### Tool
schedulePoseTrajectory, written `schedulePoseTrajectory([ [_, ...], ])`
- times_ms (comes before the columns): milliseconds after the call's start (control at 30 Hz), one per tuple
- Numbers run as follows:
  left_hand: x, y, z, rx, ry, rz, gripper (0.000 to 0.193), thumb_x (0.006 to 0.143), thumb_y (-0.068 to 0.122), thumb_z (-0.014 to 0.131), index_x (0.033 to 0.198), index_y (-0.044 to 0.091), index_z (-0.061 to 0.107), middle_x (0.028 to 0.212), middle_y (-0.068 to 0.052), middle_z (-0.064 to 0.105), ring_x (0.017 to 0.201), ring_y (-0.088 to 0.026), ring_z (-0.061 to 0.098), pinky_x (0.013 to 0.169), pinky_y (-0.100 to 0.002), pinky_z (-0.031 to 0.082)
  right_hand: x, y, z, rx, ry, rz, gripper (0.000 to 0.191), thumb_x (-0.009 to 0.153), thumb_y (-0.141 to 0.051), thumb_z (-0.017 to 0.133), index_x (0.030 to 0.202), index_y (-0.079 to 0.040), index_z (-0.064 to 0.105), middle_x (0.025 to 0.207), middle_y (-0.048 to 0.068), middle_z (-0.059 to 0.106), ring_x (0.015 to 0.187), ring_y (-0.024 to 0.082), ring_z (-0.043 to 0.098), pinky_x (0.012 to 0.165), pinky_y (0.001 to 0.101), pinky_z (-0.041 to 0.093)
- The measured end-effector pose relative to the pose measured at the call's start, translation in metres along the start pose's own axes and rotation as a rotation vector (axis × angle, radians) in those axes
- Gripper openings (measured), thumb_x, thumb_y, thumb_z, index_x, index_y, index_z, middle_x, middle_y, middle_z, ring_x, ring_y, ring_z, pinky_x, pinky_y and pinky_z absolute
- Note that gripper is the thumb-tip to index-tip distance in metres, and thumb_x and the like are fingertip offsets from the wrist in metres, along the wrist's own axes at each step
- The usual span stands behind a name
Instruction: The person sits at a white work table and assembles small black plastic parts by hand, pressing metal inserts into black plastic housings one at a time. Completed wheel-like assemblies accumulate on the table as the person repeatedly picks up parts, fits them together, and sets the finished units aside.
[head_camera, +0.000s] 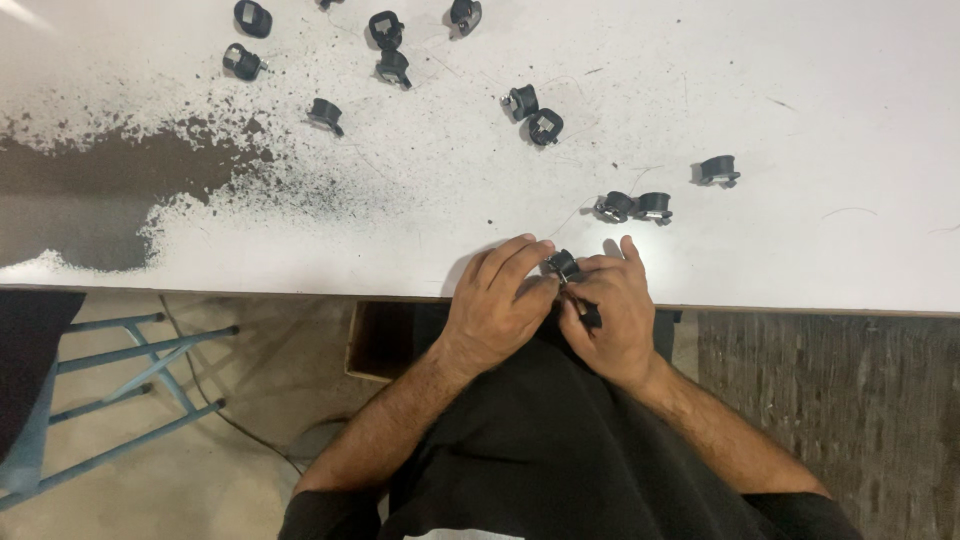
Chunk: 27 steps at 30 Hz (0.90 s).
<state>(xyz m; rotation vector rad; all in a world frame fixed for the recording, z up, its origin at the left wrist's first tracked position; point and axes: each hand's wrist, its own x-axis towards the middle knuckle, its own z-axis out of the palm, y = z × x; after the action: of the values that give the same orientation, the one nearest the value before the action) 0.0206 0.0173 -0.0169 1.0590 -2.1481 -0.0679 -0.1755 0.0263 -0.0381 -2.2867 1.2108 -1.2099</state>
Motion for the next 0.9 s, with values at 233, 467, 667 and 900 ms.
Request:
schedulePoseTrajectory([
  [233, 0.002, 0.000, 0.002, -0.062, 0.006, -0.143, 0.011, 0.093, 0.013, 0.080, 0.095, 0.009, 0.070, 0.135, -0.008, 0.061, 0.133, -0.026, 0.057, 0.106, -0.043, 0.049, 0.000, 0.001, 0.000, 0.003, 0.010, 0.000, 0.031, 0.080, 0.004, 0.077, 0.103, -0.006, 0.059, 0.093, 0.009, 0.064, 0.111, 0.031, 0.067, 0.124, 0.0618, 0.030],
  [467, -0.001, -0.003, 0.002, -0.118, -0.079, -0.240, 0.006, 0.090, 0.014, 0.077, 0.094, 0.012, 0.073, 0.124, 0.001, 0.068, 0.128, -0.021, 0.059, 0.104, -0.043, 0.042, -0.007, 0.004, 0.003, 0.040, 0.046, -0.105, 0.035, 0.080, 0.008, 0.078, 0.102, -0.007, 0.056, 0.095, 0.009, 0.064, 0.116, 0.031, 0.068, 0.124, 0.0592, 0.030],
  [667, -0.004, -0.005, 0.002, -0.174, -0.075, -0.260, 0.009, 0.091, 0.014, 0.076, 0.099, 0.010, 0.074, 0.121, 0.001, 0.072, 0.126, -0.021, 0.061, 0.104, -0.041, 0.042, -0.007, 0.005, 0.006, 0.007, 0.023, -0.108, 0.034, 0.082, 0.010, 0.078, 0.101, -0.008, 0.056, 0.095, 0.008, 0.066, 0.114, 0.028, 0.070, 0.126, 0.0577, 0.030],
  [900, -0.005, -0.010, -0.002, -0.235, -0.100, -0.255, 0.015, 0.092, 0.011, 0.074, 0.106, 0.008, 0.073, 0.120, -0.001, 0.072, 0.128, -0.023, 0.061, 0.106, -0.042, 0.041, 0.002, -0.004, 0.001, -0.023, -0.042, -0.042, 0.030, 0.080, 0.009, 0.078, 0.100, -0.006, 0.062, 0.095, 0.009, 0.068, 0.111, 0.027, 0.070, 0.125, 0.0565, 0.031],
])
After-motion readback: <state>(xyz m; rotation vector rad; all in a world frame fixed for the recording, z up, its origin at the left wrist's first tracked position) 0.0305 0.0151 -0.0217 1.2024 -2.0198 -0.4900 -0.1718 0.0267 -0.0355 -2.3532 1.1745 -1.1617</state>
